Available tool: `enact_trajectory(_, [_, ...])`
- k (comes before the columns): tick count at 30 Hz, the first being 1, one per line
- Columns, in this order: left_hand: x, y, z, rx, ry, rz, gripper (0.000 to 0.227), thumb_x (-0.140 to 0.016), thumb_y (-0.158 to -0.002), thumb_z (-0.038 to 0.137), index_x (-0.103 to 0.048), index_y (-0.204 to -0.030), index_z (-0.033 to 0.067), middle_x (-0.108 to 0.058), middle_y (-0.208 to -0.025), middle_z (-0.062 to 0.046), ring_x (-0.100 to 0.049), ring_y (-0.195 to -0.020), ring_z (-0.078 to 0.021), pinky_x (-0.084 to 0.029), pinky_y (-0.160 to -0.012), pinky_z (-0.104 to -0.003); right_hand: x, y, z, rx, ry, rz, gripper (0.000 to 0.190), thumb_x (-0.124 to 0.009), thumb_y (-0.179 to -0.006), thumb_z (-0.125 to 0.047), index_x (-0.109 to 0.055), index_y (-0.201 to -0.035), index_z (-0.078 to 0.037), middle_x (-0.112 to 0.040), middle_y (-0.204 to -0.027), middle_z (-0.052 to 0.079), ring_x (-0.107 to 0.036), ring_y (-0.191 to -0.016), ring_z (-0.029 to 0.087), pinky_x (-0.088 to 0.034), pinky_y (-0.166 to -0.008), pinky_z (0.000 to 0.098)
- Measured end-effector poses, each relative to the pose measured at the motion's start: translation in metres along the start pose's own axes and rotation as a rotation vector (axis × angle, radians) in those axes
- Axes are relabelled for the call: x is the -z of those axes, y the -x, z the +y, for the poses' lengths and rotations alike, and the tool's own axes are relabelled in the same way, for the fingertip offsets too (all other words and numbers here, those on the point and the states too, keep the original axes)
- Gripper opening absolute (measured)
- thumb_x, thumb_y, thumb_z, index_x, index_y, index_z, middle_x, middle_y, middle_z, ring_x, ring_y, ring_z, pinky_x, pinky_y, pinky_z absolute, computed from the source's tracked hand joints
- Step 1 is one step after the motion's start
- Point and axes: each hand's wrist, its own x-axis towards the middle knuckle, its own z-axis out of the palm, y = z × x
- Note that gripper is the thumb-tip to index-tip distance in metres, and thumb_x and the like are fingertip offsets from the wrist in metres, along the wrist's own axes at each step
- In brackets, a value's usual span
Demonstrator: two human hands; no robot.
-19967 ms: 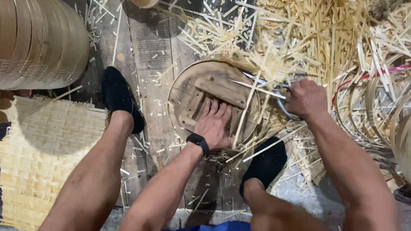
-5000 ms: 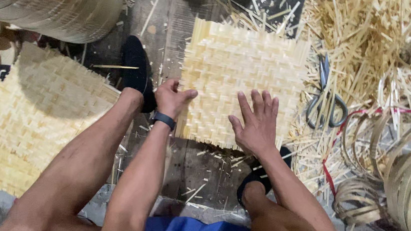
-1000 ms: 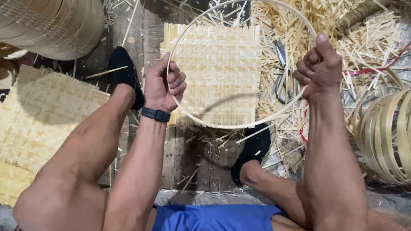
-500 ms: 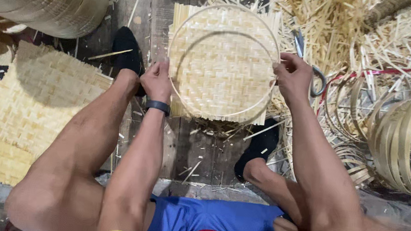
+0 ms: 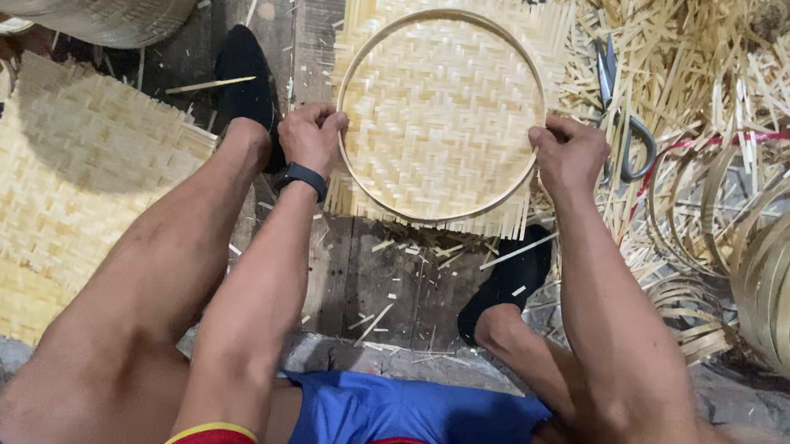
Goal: The person weaves bamboo strips into circular panels and attaches them to bamboo rings, using scissors to trim the edges.
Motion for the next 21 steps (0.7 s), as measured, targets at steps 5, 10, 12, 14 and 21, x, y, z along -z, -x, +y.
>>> enact_trajectory(5, [-0.006, -0.011, -0.017, 0.039, -0.023, -0.028, 0.019, -0.088, -0.072, 0.016, -0.081, -0.086, 0.0048, -0.076, -0.075, -0.013, -0.073, -0.065, -0.0217, -0.057, -0.067, -0.034, -0.008, -0.004, 0.007, -0.087, -0.024, 0.025, 0.025, -0.085, -0.079, -0.013, -0.081, -0.102, -0.004, -0.079, -0.086, 0.013, -0.074, -0.073, 0.017, -0.058, -0.073, 0.029])
enact_trajectory(10, [-0.019, -0.027, -0.04, 0.183, 0.19, -0.122, 0.02, -0.088, -0.072, 0.005, -0.081, -0.09, 0.0, -0.078, -0.078, -0.008, -0.073, -0.069, -0.0153, -0.06, -0.066, -0.03, -0.01, -0.007, 0.016, -0.073, -0.031, 0.01, 0.024, -0.086, -0.078, -0.012, -0.081, -0.1, -0.004, -0.079, -0.087, 0.013, -0.074, -0.073, 0.018, -0.058, -0.073, 0.0292])
enact_trajectory(12, [-0.016, -0.031, -0.045, 0.053, 0.232, -0.163, 0.027, -0.089, -0.071, 0.0, -0.079, -0.096, -0.0016, -0.078, -0.082, -0.008, -0.073, -0.071, -0.0142, -0.061, -0.067, -0.029, -0.012, -0.009, 0.023, -0.036, -0.04, -0.011, 0.024, -0.087, -0.079, -0.012, -0.082, -0.1, -0.004, -0.079, -0.087, 0.013, -0.073, -0.073, 0.018, -0.058, -0.073, 0.0293])
enact_trajectory(14, [-0.017, -0.03, -0.04, 0.207, 0.288, -0.206, 0.025, -0.086, -0.074, 0.001, -0.079, -0.098, -0.0014, -0.079, -0.085, -0.008, -0.074, -0.07, -0.0143, -0.062, -0.062, -0.028, -0.015, -0.01, 0.029, -0.034, -0.055, 0.01, 0.025, -0.088, -0.078, -0.012, -0.081, -0.1, -0.003, -0.079, -0.088, 0.013, -0.074, -0.074, 0.017, -0.058, -0.074, 0.029])
enact_trajectory(21, [-0.008, -0.019, -0.015, 0.32, 0.417, -0.202, 0.023, -0.082, -0.078, -0.001, -0.078, -0.101, -0.0015, -0.078, -0.085, -0.009, -0.074, -0.07, -0.015, -0.06, -0.058, -0.029, -0.013, -0.011, 0.028, -0.107, -0.12, -0.045, 0.024, -0.085, -0.08, -0.012, -0.081, -0.103, -0.005, -0.08, -0.09, 0.009, -0.073, -0.076, 0.013, -0.058, -0.074, 0.0272])
